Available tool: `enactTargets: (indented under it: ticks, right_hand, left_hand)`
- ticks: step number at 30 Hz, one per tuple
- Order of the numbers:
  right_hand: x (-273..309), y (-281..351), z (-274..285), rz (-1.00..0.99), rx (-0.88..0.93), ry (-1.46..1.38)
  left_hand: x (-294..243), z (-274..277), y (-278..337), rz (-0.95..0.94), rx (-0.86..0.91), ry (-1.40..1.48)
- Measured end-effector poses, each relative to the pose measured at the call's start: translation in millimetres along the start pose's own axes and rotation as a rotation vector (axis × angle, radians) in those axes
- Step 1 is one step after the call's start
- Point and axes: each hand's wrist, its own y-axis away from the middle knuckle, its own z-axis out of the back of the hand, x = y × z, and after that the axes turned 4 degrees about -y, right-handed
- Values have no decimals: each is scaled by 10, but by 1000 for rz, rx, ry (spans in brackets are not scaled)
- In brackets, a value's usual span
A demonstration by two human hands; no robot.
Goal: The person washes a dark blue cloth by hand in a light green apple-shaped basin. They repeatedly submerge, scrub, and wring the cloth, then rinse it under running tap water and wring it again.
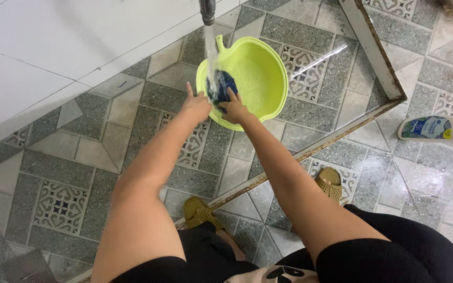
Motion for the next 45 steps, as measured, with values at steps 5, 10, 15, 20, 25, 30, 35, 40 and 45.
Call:
enactTargets:
  ticks: [5, 10, 15, 20, 25, 30, 35, 40, 45]
  right_hand:
    - [-123, 49, -74, -265, -204, -325]
    - [8, -35, 601, -257, -218, -674]
    - [471, -96, 1509, -449, -66, -1298]
    - [688, -57, 2197, -177, -44, -1288]
    - [571, -51, 2445, -165, -163, -1039]
    - [108, -79, 2102, -204, -377, -902]
    - [-280, -59, 1217, -415, -140, -594]
    - [-73, 269, 201, -268, 407, -208]
    - [-24, 366, 15, -291, 459, -2]
  left_hand:
    - [22, 382, 74, 81, 253, 85]
    - [111, 300, -49, 232, 16, 468]
    - [233, 133, -214, 236, -478, 942]
    - [314, 270, -261, 271, -544, 1086]
    - [605, 495, -134, 140, -543, 1180]
    - [810, 455, -31, 236, -651, 1143]
    - [771, 304, -137, 335, -725, 1282]
    - [782, 159, -198, 448, -307, 1927]
    - [604, 229, -49, 294, -292, 2196]
